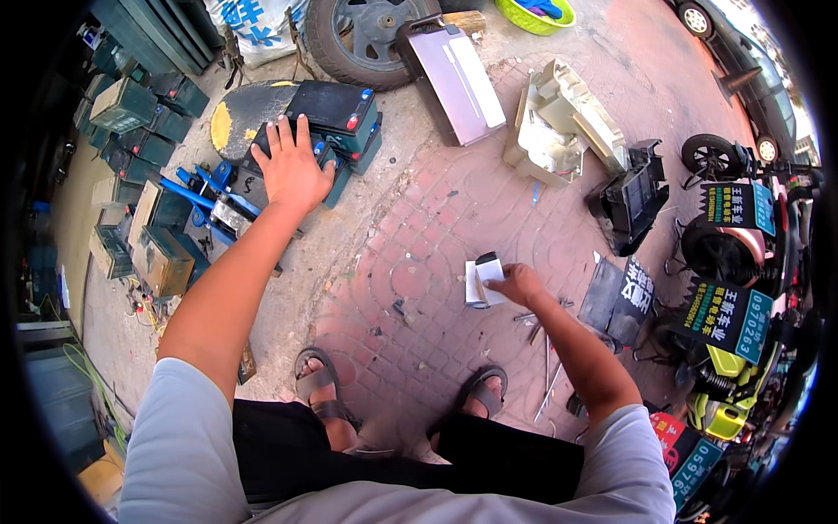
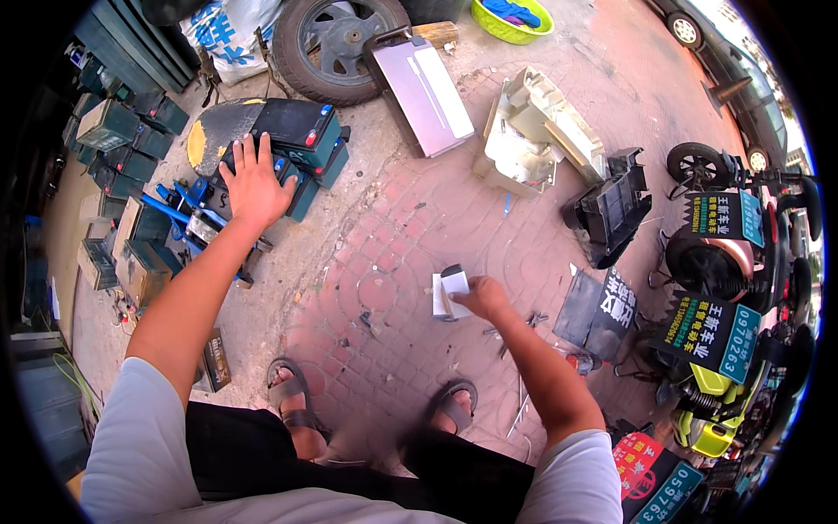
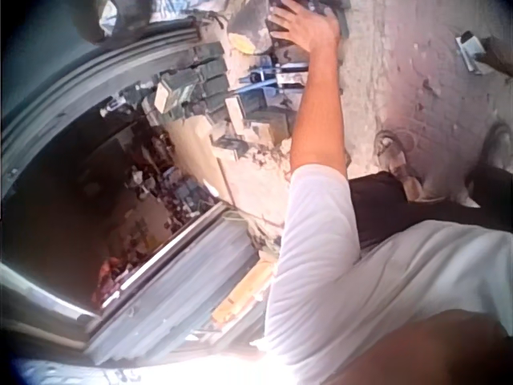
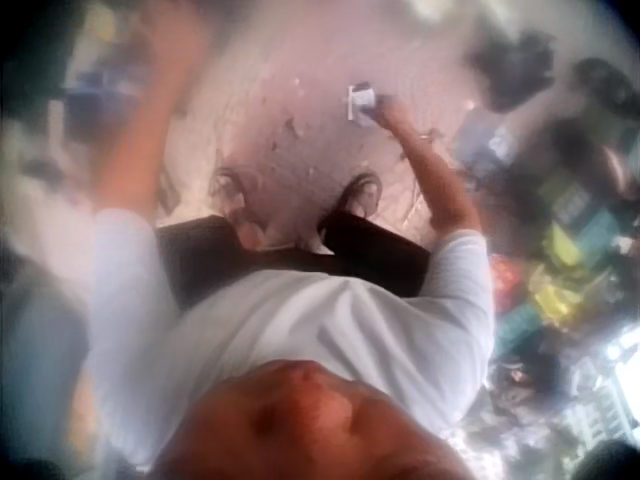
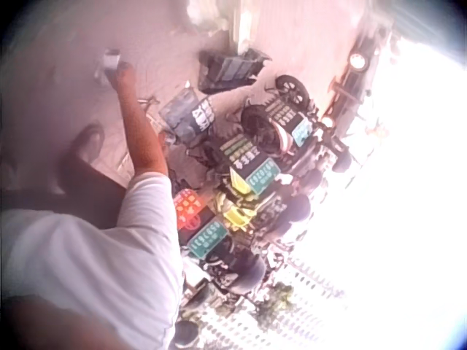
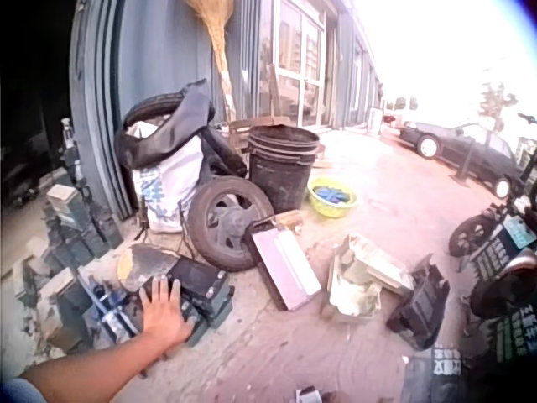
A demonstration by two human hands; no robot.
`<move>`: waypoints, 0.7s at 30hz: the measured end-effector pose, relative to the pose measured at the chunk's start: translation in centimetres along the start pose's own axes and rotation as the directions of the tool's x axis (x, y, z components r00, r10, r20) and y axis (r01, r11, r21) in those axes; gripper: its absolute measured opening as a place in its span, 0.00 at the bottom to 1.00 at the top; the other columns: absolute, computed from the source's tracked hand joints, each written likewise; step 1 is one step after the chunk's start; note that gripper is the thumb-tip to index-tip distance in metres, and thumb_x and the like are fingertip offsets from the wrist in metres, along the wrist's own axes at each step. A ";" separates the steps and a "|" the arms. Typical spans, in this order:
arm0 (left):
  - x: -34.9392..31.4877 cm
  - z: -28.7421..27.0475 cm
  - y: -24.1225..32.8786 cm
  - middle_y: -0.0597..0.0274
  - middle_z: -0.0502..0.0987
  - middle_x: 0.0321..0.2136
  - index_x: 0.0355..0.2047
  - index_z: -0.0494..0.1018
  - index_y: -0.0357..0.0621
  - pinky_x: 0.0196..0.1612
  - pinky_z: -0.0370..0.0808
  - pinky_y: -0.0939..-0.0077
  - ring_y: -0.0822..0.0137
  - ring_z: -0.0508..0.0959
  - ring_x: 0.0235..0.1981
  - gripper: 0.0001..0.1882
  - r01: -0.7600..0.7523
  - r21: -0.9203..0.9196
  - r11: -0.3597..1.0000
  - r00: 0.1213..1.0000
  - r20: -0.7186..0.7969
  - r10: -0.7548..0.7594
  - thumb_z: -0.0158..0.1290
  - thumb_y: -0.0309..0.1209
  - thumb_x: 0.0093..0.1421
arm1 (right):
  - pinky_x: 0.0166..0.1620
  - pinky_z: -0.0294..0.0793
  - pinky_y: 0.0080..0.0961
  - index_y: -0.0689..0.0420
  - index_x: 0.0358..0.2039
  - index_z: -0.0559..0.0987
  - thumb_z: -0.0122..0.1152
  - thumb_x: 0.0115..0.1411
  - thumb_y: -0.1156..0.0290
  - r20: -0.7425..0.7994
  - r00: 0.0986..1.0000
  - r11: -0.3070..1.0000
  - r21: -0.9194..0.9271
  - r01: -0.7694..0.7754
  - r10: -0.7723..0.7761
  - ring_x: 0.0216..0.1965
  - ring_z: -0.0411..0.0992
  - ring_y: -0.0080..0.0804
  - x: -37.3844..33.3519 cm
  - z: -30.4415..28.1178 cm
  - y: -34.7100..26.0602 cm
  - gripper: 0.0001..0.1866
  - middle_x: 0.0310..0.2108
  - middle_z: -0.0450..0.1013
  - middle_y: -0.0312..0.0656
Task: The person unscrews and removes a plastic housing from a battery pack using a power drill and then lifts out a smaller battery component.
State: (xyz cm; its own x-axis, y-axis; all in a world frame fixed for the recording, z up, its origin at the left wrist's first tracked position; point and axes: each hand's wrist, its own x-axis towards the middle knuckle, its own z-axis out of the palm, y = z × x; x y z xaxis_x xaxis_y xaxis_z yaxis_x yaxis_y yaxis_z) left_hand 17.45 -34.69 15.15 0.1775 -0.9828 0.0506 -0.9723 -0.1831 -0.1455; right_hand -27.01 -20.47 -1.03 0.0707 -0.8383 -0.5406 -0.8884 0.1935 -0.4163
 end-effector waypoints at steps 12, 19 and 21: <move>-0.1 0.1 -0.1 0.46 0.51 0.79 0.80 0.51 0.47 0.76 0.49 0.31 0.45 0.50 0.80 0.52 -0.001 0.006 1.000 1.000 -0.021 0.001 0.62 0.53 0.63 | 0.52 0.81 0.41 0.65 0.61 0.71 0.84 0.47 0.63 -0.202 0.967 0.944 0.317 -0.088 0.158 0.48 0.82 0.52 -2.2 5.9 -6.7 0.44 0.46 0.82 0.58; -0.2 0.0 -0.4 0.40 0.52 0.78 0.79 0.53 0.44 0.76 0.44 0.27 0.38 0.50 0.79 0.53 -0.055 -0.097 0.994 0.997 -0.063 0.049 0.64 0.53 0.60 | 0.53 0.81 0.47 0.54 0.62 0.76 0.80 0.52 0.53 0.168 0.954 0.967 0.101 0.233 -0.247 0.50 0.82 0.56 -4.1 15.4 -11.9 0.39 0.47 0.83 0.56; -0.4 -0.4 -0.8 0.40 0.52 0.78 0.79 0.53 0.43 0.76 0.43 0.27 0.38 0.48 0.79 0.53 -0.040 -0.092 0.995 0.998 -0.057 0.035 0.63 0.53 0.60 | 0.51 0.82 0.51 0.52 0.57 0.77 0.77 0.55 0.50 0.124 0.979 0.986 0.044 0.158 -0.162 0.49 0.82 0.55 -4.9 15.4 -14.0 0.34 0.48 0.83 0.53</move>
State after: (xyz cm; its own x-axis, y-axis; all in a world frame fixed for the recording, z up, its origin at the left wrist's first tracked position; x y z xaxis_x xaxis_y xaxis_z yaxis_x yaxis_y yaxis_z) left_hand 18.09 -34.15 15.67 0.1343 -0.9857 0.1021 -0.9885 -0.1405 -0.0554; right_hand -7.98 -11.24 -3.82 0.2696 -0.7888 -0.5523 -0.8452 0.0811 -0.5283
